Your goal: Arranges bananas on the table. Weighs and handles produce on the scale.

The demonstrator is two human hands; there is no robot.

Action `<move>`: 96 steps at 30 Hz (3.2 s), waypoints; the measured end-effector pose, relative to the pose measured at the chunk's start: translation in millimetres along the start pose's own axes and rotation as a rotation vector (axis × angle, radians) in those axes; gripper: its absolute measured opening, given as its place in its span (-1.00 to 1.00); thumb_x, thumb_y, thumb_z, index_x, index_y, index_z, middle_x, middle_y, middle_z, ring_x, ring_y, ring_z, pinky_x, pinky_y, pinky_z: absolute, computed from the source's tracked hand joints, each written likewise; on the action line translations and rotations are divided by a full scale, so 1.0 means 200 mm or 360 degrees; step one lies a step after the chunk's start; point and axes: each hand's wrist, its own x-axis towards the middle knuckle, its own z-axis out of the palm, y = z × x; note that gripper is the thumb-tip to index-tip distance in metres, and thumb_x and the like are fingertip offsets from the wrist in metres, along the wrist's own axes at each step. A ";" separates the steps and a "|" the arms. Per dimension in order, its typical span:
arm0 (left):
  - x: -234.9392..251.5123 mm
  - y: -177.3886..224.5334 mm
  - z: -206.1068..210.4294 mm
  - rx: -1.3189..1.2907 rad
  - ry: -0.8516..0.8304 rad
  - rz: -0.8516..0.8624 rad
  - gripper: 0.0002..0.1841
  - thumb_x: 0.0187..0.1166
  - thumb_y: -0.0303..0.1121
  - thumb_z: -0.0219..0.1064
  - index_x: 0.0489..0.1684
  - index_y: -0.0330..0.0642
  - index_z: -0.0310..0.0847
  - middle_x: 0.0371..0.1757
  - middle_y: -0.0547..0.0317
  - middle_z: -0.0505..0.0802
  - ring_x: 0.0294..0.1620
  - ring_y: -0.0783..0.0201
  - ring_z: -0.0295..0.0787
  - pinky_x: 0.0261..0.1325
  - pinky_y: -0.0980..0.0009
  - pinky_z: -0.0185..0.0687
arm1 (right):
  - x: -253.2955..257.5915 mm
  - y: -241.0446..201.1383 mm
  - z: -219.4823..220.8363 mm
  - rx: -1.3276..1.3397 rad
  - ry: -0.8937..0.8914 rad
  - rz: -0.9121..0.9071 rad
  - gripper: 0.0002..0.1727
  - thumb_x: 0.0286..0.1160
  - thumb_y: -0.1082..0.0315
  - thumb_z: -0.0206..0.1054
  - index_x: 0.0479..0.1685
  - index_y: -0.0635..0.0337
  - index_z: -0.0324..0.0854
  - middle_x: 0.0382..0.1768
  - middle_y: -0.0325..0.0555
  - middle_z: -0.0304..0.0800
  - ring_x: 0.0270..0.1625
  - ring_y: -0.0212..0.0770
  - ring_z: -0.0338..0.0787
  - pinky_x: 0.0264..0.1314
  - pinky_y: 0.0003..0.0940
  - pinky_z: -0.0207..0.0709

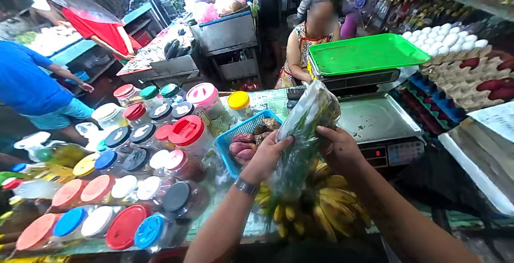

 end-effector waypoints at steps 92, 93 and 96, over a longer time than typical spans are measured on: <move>-0.52 -0.91 -1.13 0.1373 0.1374 -0.1245 -0.32 0.70 -0.19 0.18 0.85 -0.09 0.11 0.72 -0.40 0.36 0.18 -0.32 0.80 0.13 -0.18 0.75 | 0.51 0.93 0.16 -0.2596 -0.1007 -0.0281 -0.46 0.64 0.07 0.24 0.48 0.19 0.61 0.51 0.16 0.60 0.62 0.12 0.52 0.68 0.15 0.33; -0.50 -0.91 -1.15 0.1378 0.1314 -0.1297 -0.40 0.68 -0.25 0.19 0.74 -0.16 0.25 0.64 -0.41 0.45 0.20 -0.36 0.78 0.14 -0.24 0.74 | 0.45 0.88 0.15 -0.2594 -0.0986 -0.0220 -0.46 0.65 0.08 0.25 0.49 0.20 0.59 0.50 0.15 0.61 0.61 0.10 0.53 0.69 0.11 0.34; -0.50 -0.91 -1.17 0.1270 0.1279 -0.1080 -0.48 0.75 -0.11 0.16 0.49 -0.35 0.50 0.27 -0.40 0.77 0.28 -0.35 0.76 0.30 -0.33 0.62 | 0.31 0.76 0.06 -0.2535 -0.0879 -0.0082 -0.50 0.66 0.10 0.27 0.47 0.18 0.62 0.47 0.08 0.66 0.58 -0.02 0.58 0.69 -0.03 0.38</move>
